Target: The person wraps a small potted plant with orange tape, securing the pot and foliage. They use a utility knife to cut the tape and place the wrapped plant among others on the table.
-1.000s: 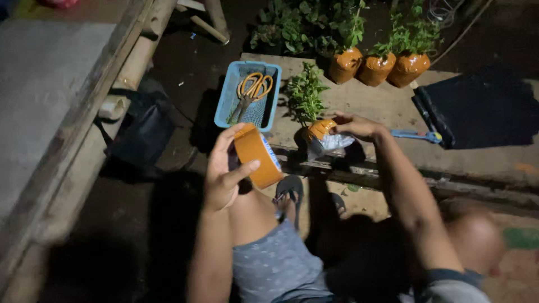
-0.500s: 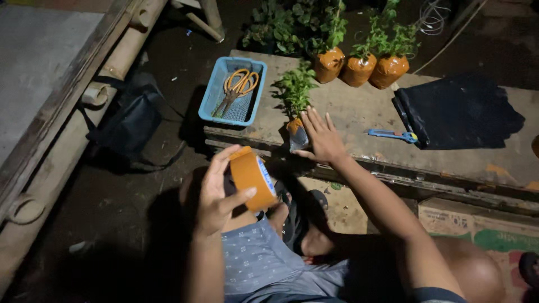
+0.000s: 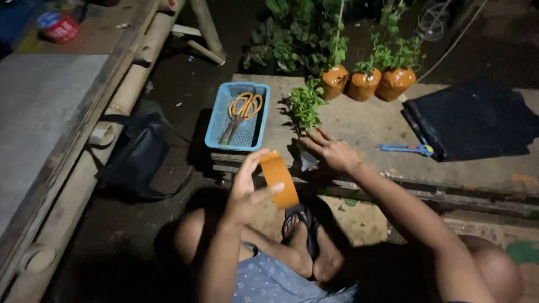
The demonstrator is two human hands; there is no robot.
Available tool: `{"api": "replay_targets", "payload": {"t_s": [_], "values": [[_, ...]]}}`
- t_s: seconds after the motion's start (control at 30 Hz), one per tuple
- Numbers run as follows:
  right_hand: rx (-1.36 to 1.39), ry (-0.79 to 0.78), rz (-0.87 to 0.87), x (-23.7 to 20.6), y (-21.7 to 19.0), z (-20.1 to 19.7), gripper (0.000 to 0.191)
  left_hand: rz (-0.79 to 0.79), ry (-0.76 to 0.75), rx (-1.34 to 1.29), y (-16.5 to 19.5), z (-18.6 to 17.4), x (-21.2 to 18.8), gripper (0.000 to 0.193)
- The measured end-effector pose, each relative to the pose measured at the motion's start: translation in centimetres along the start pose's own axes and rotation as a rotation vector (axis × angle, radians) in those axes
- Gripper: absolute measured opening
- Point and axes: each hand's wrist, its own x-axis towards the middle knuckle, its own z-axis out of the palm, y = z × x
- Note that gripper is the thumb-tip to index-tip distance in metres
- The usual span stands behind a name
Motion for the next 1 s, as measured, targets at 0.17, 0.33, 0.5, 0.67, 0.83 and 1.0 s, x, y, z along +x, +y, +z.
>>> {"api": "replay_targets", "payload": {"t_s": [0.17, 0.33, 0.5, 0.67, 0.83, 1.0], "values": [[-0.215, -0.094, 0.005, -0.3, -1.1, -2.8, 0.121, -0.158, -0.025, -0.181, -4.6, -0.4, 7.4, 0.074], [0.768, 0.62, 0.183, -7.6, -5.5, -1.2, 0.079, -0.114, -0.046, -0.28, -9.5, 2.2, 7.6, 0.088], [1.001, 0.688, 0.243, -10.0, -10.2, 4.6, 0.051, -0.411, 0.069, -0.681, -13.2, 5.7, 5.6, 0.069], [0.823, 0.705, 0.078, -9.4, -10.3, 5.0, 0.034, -0.432, 0.11, -0.337, -14.5, 4.7, 8.8, 0.057], [1.371, 0.709, 0.576, -10.4, -10.3, 4.9, 0.015, -0.099, 0.196, 0.029, -15.8, 6.9, 11.0, 0.054], [1.25, 0.774, 0.658, -10.7, -8.6, 5.4, 0.017, 0.081, 0.284, 0.225, -16.4, 8.7, 11.8, 0.048]]}}
